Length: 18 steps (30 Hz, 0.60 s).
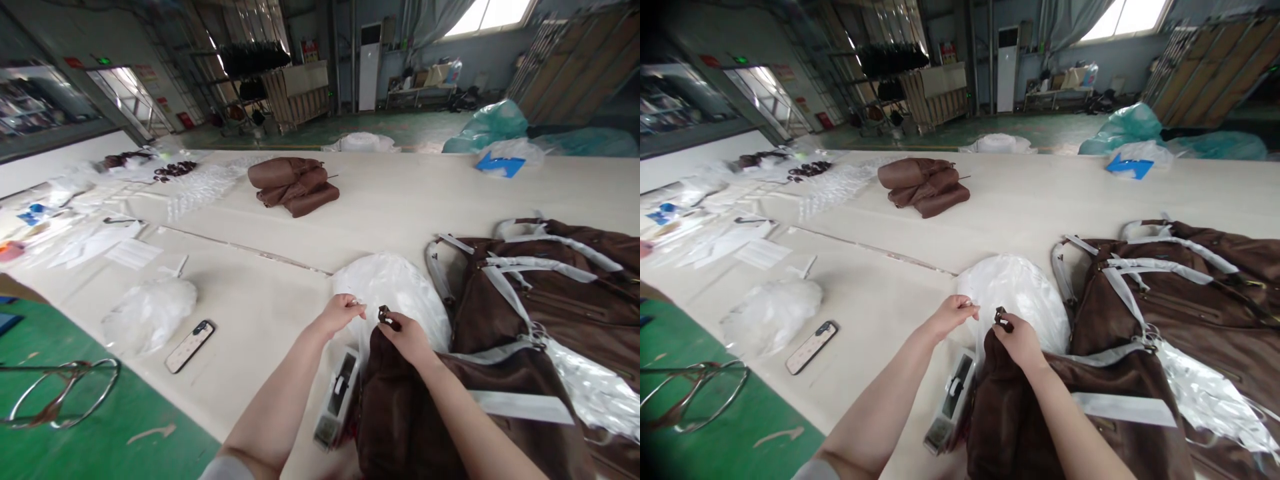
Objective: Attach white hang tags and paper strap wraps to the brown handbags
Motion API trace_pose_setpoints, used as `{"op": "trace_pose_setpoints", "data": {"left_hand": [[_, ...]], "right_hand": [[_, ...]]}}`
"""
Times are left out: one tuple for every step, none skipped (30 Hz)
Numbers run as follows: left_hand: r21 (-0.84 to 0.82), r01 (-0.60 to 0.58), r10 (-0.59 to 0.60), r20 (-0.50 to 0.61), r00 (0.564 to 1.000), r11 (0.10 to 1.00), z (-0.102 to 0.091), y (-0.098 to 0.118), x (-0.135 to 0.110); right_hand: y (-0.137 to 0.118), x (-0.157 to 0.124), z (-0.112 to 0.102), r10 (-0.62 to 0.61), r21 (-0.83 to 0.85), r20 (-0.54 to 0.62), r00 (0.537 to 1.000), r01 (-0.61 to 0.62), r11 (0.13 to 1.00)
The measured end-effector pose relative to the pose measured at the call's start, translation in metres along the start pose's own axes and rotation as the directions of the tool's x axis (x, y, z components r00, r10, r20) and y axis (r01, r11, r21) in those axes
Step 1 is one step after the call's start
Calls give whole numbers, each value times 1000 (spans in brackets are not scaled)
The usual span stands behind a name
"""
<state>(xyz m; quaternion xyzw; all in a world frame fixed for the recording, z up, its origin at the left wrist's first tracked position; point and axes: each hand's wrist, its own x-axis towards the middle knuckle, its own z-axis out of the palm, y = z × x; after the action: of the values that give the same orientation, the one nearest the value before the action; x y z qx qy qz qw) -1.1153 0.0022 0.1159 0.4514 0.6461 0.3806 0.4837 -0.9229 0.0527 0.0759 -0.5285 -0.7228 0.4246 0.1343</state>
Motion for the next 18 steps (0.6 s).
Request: {"op": "trace_pose_setpoints", "data": {"left_hand": [[100,-45,43,16,999,994,-2,3,-4],[219,-106,102,29,994,970,-4,8,-9],[333,-174,171,40,984,927,-4,12,-14],[422,-236,237,50,970,875,-4,17,-20],[480,-288,293,65,954,829,-3,21,-27],[506,-328,334,82,939,798,-1,25,-33],[503,-352,355,95,930,789,2,28,-39],[479,-362,357,105,928,800,5,31,-44],[440,-359,347,113,931,823,8,33,-49],[387,-349,328,121,937,854,11,35,-53],[321,-331,303,135,943,887,15,35,-57],[245,-307,275,154,949,920,18,36,-60],[160,-279,251,176,952,947,21,36,-62],[75,-252,233,198,952,965,24,37,-64],[-3,-224,219,214,952,975,27,38,-66],[-70,-196,207,226,952,978,30,39,-67],[-122,-168,193,234,953,978,32,40,-67],[-159,-139,175,241,954,977,34,41,-66]], "right_hand": [[-2,-11,-4,-21,51,-44,999,23,998],[-4,-22,-8,-43,106,-91,995,53,993],[-4,-33,-10,-63,157,-136,989,84,984],[-4,-43,-12,-81,197,-170,982,115,974],[-4,-51,-14,-100,223,-192,976,142,964],[-2,-59,-14,-116,239,-207,971,165,957],[-1,-65,-14,-126,250,-220,967,181,951],[1,-70,-13,-132,255,-232,964,191,948],[3,-74,-12,-137,257,-238,961,199,946],[4,-77,-12,-141,255,-241,960,203,945],[5,-80,-12,-144,249,-242,959,205,947],[5,-83,-12,-149,238,-240,959,207,949],[4,-86,-13,-159,223,-238,958,213,951],[3,-89,-15,-174,204,-235,956,223,953],[2,-92,-18,-192,187,-231,954,238,953],[1,-95,-20,-213,177,-228,950,256,950],[1,-98,-22,-235,180,-226,945,278,944],[1,-100,-24,-255,193,-227,940,300,934]]}}
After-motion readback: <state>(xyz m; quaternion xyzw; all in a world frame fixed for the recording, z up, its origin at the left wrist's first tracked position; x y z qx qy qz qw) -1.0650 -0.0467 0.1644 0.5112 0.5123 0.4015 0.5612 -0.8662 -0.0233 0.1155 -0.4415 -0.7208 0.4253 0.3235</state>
